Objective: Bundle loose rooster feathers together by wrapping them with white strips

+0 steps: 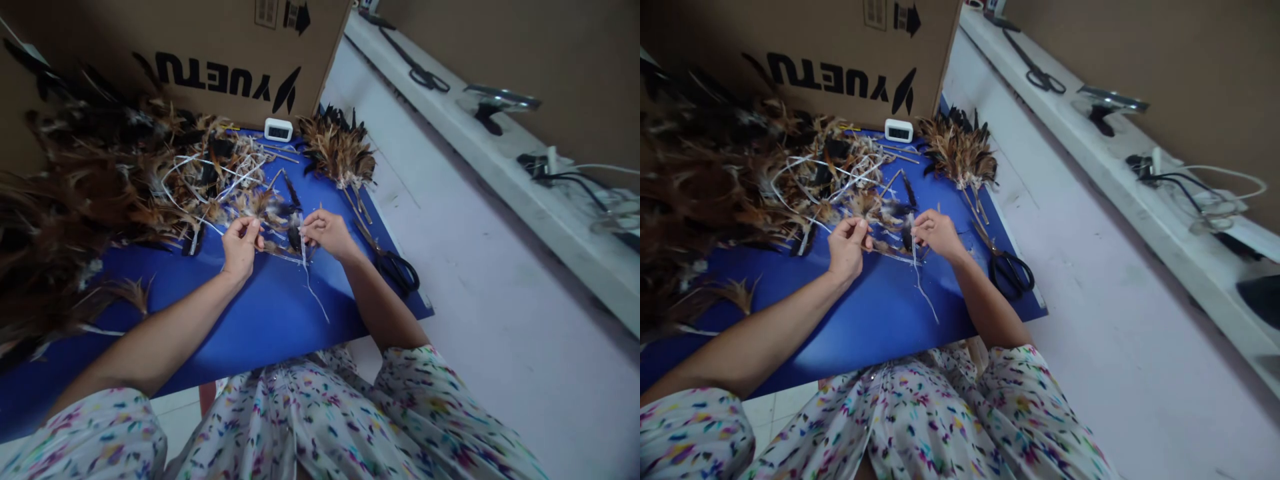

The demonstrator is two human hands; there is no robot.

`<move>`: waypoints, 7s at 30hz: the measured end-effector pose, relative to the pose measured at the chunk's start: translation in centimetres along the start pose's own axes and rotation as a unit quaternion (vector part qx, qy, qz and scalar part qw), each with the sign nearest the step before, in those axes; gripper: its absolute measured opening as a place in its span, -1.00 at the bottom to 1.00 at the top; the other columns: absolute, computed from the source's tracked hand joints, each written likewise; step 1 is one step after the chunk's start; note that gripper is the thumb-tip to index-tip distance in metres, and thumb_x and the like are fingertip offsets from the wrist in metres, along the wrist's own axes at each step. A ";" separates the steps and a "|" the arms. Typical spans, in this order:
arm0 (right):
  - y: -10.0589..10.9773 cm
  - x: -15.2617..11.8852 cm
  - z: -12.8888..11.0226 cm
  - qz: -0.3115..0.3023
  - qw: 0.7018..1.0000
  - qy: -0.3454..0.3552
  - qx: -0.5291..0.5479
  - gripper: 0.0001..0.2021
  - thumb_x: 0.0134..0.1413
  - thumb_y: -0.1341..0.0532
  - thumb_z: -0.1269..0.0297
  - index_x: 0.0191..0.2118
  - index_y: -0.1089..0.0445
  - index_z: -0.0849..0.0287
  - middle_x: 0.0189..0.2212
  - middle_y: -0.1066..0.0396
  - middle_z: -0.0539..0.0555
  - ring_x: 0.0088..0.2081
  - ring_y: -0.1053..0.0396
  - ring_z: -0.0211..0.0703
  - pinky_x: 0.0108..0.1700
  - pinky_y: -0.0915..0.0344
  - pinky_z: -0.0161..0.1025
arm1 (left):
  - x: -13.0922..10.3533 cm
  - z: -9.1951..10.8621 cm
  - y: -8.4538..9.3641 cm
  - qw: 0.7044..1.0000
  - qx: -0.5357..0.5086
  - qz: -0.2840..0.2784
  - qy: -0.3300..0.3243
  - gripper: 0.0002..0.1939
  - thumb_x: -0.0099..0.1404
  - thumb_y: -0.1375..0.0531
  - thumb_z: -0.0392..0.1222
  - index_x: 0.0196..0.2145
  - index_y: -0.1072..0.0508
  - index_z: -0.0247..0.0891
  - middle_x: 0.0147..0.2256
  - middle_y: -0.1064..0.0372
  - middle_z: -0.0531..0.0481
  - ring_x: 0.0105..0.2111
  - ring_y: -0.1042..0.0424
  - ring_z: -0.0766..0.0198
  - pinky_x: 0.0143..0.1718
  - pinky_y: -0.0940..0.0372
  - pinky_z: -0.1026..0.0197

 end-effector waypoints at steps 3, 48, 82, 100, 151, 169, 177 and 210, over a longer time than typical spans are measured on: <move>0.9 0.3 0.3 0.016 1.000 -0.007 0.007 -0.71 -0.21 -0.37 0.26 -0.33 -0.31 0.17 -0.66 -0.40 -0.09 -0.61 -0.37 -0.29 -0.60 -0.27 -0.38 | -0.1 0.1 -0.1 1.000 -0.002 -0.001 0.004 -0.68 0.06 -0.40 -0.04 -0.43 -0.41 -0.32 -0.53 -0.36 0.10 -0.72 -0.27 0.50 -0.75 -0.17 0.42; -2.9 -1.3 -6.0 -0.074 0.778 0.342 -0.522 -0.74 0.30 0.00 0.38 -0.27 -0.43 0.25 -0.29 -0.46 0.19 -0.25 -0.32 -0.10 -0.19 -0.18 -0.21 | -1.0 -0.1 -0.6 0.989 0.051 -0.118 0.071 -0.63 0.04 -0.40 0.06 -0.41 -0.47 -0.32 -0.54 -0.45 0.03 -0.70 -0.29 0.45 -0.70 -0.24 0.37; -3.0 -1.3 -5.8 -0.095 0.778 0.357 -0.508 -0.72 0.33 -0.03 0.31 -0.27 -0.45 0.26 -0.31 -0.41 0.14 -0.28 -0.29 -0.17 -0.20 -0.17 -0.23 | -1.4 0.1 -0.6 0.983 0.104 -0.134 0.065 -0.65 0.12 -0.35 0.07 -0.42 -0.47 -0.31 -0.66 -0.33 0.10 -0.70 -0.27 0.44 -0.66 -0.24 0.38; -3.3 -1.0 -5.5 -0.116 0.781 0.363 -0.494 -0.67 0.36 0.01 0.26 -0.28 -0.46 0.27 -0.32 -0.42 0.16 -0.24 -0.31 -0.13 -0.14 -0.19 -0.21 | -1.3 0.2 -0.6 0.978 0.124 -0.154 0.059 -0.62 0.12 -0.33 0.11 -0.44 -0.48 -0.31 -0.68 -0.31 0.10 -0.70 -0.27 0.44 -0.67 -0.23 0.39; -3.6 -3.4 -2.6 -0.144 0.980 0.138 0.003 -0.77 -0.03 -0.26 0.20 -0.54 -0.40 0.25 -0.67 -0.25 -0.11 -0.60 -0.14 -0.44 -0.50 -0.06 -0.38 | -0.3 -0.1 -1.1 0.993 0.031 -0.110 0.038 -0.63 0.01 -0.43 0.00 -0.46 -0.40 -0.30 -0.55 -0.40 0.10 -0.69 -0.24 0.51 -0.65 -0.20 0.40; -1.4 -3.0 -1.5 -0.224 0.953 -0.054 0.198 -0.86 -0.27 -0.27 0.29 -0.62 -0.36 0.27 -0.68 -0.32 -0.04 -0.66 -0.20 -0.44 -0.69 0.03 -0.48 | -1.1 0.0 -1.1 0.980 0.031 -0.185 0.069 -0.57 -0.08 -0.48 -0.04 -0.42 -0.39 -0.31 -0.42 -0.51 0.02 -0.66 -0.36 0.45 -0.61 -0.30 0.37; -1.7 -2.9 -1.4 -0.225 0.950 -0.059 0.207 -0.89 -0.22 -0.24 0.36 -0.62 -0.37 0.27 -0.69 -0.33 -0.04 -0.67 -0.20 -0.44 -0.70 0.04 -0.48 | -1.4 0.0 -1.2 0.979 0.039 -0.187 0.072 -0.60 -0.09 -0.49 -0.06 -0.43 -0.43 -0.33 -0.53 -0.47 0.04 -0.66 -0.34 0.45 -0.59 -0.29 0.38; -3.0 -2.5 -0.2 -0.052 0.976 0.207 0.037 -0.84 0.07 -0.23 0.21 -0.35 -0.44 0.21 -0.47 -0.42 -0.03 -0.47 -0.26 -0.36 -0.37 -0.20 -0.36 | -2.4 0.4 -1.5 0.971 0.070 -0.191 0.126 -0.64 -0.08 -0.48 -0.06 -0.51 -0.46 -0.36 -0.62 -0.35 0.07 -0.68 -0.24 0.50 -0.64 -0.16 0.42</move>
Point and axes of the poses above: each hand's wrist, its own x-axis towards the middle knuckle, its own y-axis out of the back of the hand, z = x × y, the point moved 2 cm from there along x, towards the middle knuckle
